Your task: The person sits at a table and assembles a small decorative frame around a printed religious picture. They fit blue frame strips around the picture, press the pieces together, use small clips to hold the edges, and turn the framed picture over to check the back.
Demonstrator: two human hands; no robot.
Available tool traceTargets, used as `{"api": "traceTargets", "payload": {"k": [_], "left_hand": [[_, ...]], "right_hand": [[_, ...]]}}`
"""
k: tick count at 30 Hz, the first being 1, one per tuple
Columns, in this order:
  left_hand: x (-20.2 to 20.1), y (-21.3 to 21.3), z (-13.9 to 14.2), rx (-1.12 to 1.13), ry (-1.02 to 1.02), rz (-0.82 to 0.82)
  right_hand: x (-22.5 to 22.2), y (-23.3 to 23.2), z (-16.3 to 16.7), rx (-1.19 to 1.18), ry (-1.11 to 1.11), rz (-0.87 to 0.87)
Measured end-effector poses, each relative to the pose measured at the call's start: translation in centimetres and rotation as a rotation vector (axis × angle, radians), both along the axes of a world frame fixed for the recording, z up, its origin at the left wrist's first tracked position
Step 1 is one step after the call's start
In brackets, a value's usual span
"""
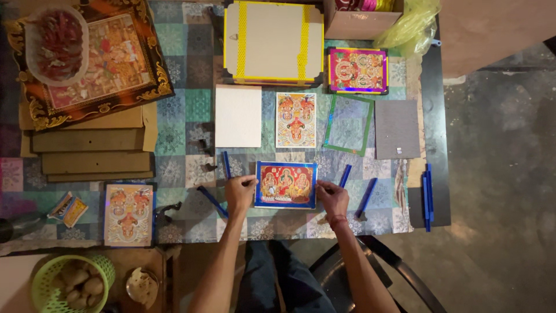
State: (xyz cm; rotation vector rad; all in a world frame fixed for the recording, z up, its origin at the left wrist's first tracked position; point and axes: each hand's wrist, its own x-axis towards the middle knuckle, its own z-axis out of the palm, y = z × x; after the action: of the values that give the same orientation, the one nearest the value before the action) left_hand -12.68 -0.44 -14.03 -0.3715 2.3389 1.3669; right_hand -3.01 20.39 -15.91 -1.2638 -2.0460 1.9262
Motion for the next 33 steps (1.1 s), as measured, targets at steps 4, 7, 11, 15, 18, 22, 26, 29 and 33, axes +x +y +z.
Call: {"api": "traceTargets", "payload": {"k": [4,7,11,15,18,22,26,29,33], "left_hand": [[-0.1,0.0,0.2,-0.018,-0.034,-0.013],[-0.2,-0.1,0.2,-0.054,-0.014,-0.034],[-0.1,0.0,0.2,-0.087,-0.006,-0.056],[0.1,-0.1,0.1,-0.072,0.075,-0.045],[0.1,-0.1,0.0,-0.060,0.026,-0.041],[0.1,-0.2,-0.1,-0.026,-0.006,-0.036],[0.0,-0.2,-0.2,-0.024,-0.017,-0.039],[0.1,-0.2,-0.2,0.008,-0.003,-0.026],[0.1,-0.3,0.0,0.081,-0.010,0.008]], "right_hand": [[-0.1,0.0,0.1,-0.024,-0.014,-0.015],[-0.2,-0.1,0.4,0.018,-0.024,-0.003],[-0.2,-0.3,0.9,0.229,-0.104,0.080],[-0.1,-0.5,1.1,0.213,-0.105,0.044],[0.0,-0.6,1.0,0.222,-0.109,0.045],[0.1,-0.5,0.5,0.224,-0.087,0.035],[0.2,-0.3,0.1,0.158,-0.021,0.025],[0.2,-0.3,0.0,0.115,-0.018,0.008],[0.1,-0.3,0.0,0.099,-0.035,0.004]]}}
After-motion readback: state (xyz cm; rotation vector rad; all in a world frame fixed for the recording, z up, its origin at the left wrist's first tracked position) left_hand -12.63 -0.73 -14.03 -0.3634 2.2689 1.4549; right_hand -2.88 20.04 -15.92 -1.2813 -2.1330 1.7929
